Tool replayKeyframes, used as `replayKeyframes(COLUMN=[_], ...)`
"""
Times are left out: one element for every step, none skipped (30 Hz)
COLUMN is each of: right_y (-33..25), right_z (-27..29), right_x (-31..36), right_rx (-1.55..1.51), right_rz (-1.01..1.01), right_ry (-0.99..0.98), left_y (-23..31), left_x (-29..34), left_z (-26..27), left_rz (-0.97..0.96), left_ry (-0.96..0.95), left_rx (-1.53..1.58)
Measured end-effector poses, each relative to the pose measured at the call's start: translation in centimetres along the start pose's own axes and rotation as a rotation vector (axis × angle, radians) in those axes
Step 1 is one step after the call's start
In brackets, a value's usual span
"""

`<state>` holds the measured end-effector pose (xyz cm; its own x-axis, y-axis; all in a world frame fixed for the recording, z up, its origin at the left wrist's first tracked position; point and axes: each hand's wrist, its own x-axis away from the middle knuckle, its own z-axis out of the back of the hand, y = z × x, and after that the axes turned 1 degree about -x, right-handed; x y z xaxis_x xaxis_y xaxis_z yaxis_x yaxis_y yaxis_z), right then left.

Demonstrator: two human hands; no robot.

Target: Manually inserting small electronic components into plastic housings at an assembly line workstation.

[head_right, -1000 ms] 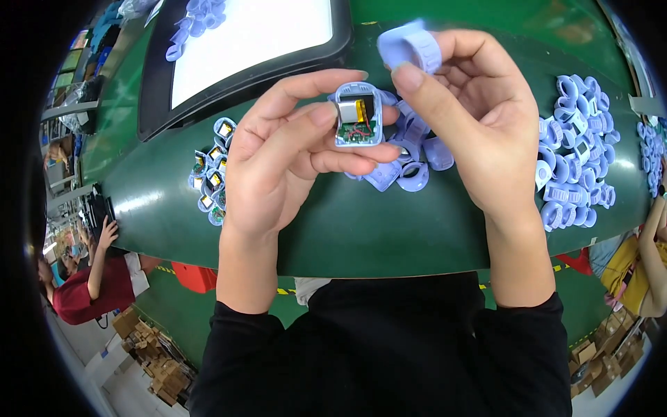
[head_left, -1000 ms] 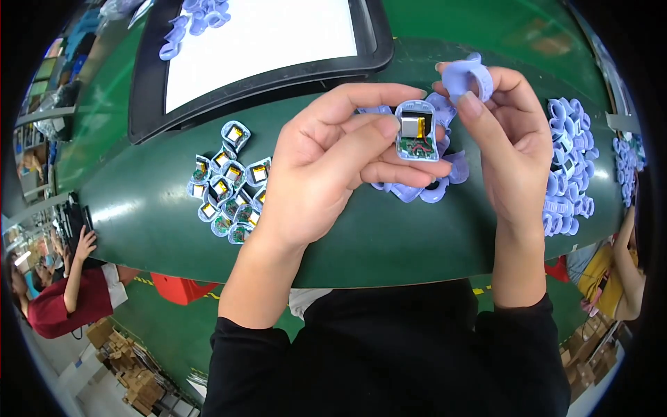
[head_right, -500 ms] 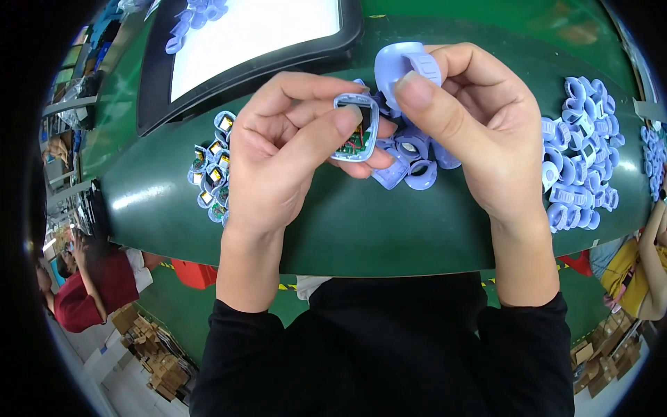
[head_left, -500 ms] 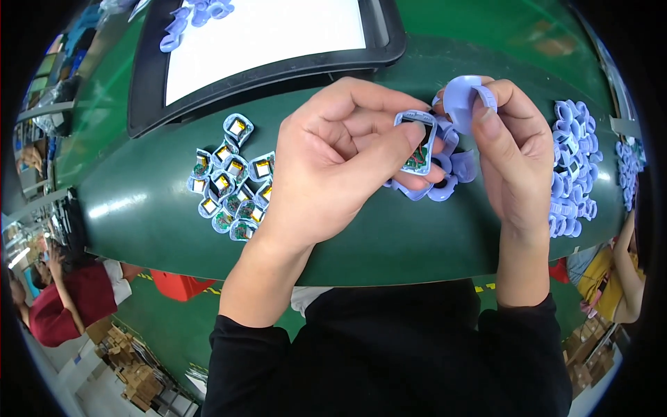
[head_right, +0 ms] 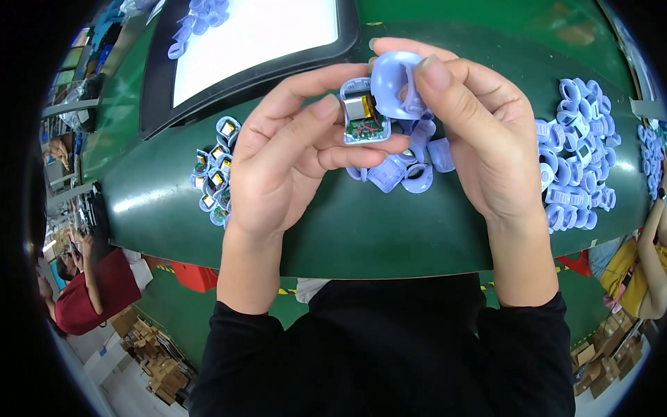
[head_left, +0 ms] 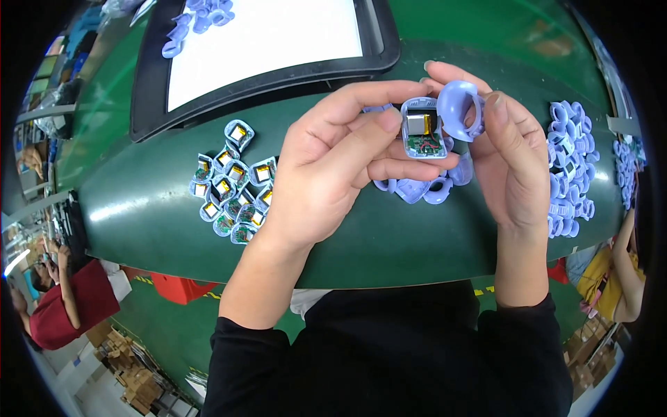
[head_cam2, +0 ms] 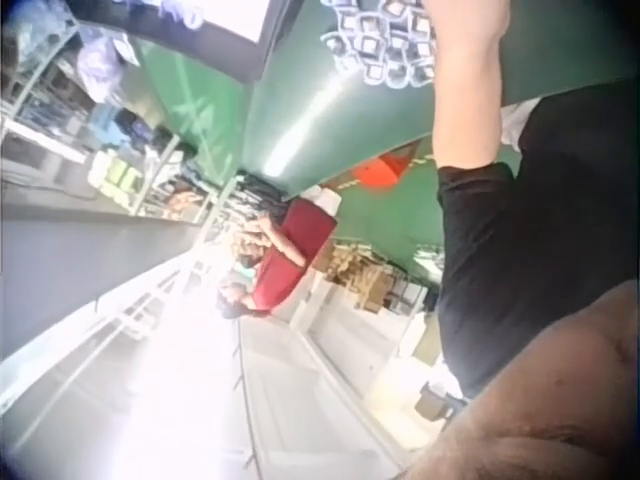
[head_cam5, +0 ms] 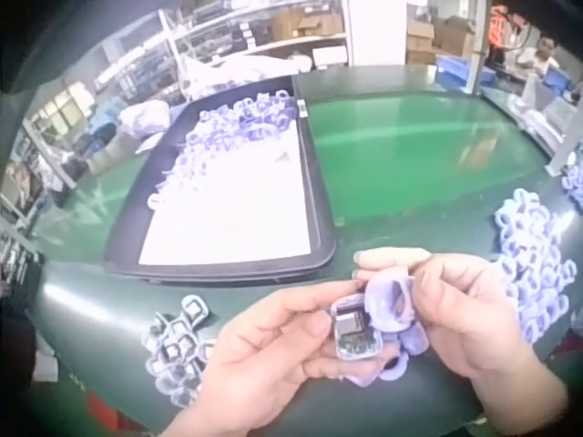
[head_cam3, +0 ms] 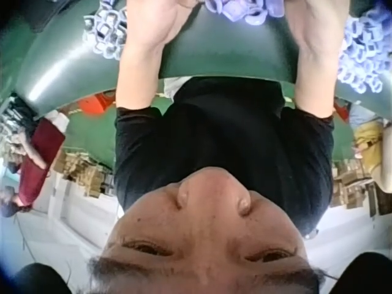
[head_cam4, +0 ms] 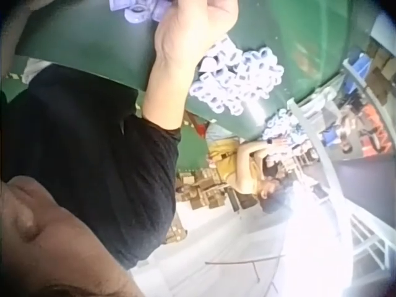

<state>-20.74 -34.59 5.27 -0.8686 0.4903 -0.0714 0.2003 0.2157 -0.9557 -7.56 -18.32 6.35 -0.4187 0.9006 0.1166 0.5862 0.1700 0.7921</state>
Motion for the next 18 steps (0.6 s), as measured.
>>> replayKeyframes(right_y=[-0.1,-0.3,-0.3,-0.2,-0.1,-0.1,-0.1,-0.2,-0.3,-0.4,-0.5,-0.5,-0.6,-0.6,-0.6,-0.4,-0.1,0.0], right_z=[0.0,0.0,0.0,0.2,0.4,0.5,0.4,0.2,0.0,-0.1,-0.3,-0.4,-0.6,-0.8,-0.9,-1.0,-1.0,-1.1], right_x=[0.0,0.0,0.1,0.1,0.1,0.0,0.0,0.1,0.2,0.3,0.3,0.4,0.4,0.5,0.5,0.5,0.5,0.5], right_rx=[0.0,-0.043,-0.089,-0.093,-0.086,-0.077,-0.077,-0.059,-0.042,-0.044,-0.041,-0.039,-0.04,-0.011,0.018,0.017,-0.018,-0.052], right_rz=[0.005,-0.023,-0.057,-0.059,-0.042,-0.024,-0.025,-0.027,-0.027,-0.027,-0.044,-0.06,-0.059,-0.054,-0.049,-0.048,-0.029,-0.007], right_ry=[-0.002,0.002,0.003,-0.001,-0.029,-0.055,-0.058,-0.065,-0.072,-0.075,-0.086,-0.098,-0.103,-0.075,-0.045,-0.047,-0.019,0.007], left_y=[0.0,0.1,0.1,0.1,0.1,0.2,0.2,0.1,0.0,-0.2,-0.3,-0.4,-0.4,-0.5,-0.6,-0.7,-0.8,-0.9], left_x=[0.0,-0.1,0.0,0.1,0.2,0.1,0.0,0.0,0.0,0.0,0.0,-0.1,-0.1,0.0,-0.1,-0.2,-0.2,-0.3], left_z=[0.0,0.0,-0.1,-0.1,-0.2,-0.3,-0.3,-0.3,-0.2,0.0,0.2,0.4,0.6,0.5,0.4,0.4,0.4,0.4], left_rz=[0.014,0.01,0.009,0.007,0.006,-0.001,-0.009,-0.01,-0.026,-0.042,-0.044,-0.048,-0.052,-0.055,-0.066,-0.077,-0.079,-0.106], left_ry=[0.01,0.008,0.005,0.001,0.007,-0.001,-0.008,-0.005,-0.005,-0.005,-0.003,-0.012,-0.022,-0.019,-0.027,-0.035,-0.033,-0.057], left_rx=[0.019,0.016,0.0,-0.016,-0.018,-0.031,-0.043,-0.043,-0.034,-0.024,-0.026,-0.082,-0.139,-0.14,-0.125,-0.109,-0.11,-0.106])
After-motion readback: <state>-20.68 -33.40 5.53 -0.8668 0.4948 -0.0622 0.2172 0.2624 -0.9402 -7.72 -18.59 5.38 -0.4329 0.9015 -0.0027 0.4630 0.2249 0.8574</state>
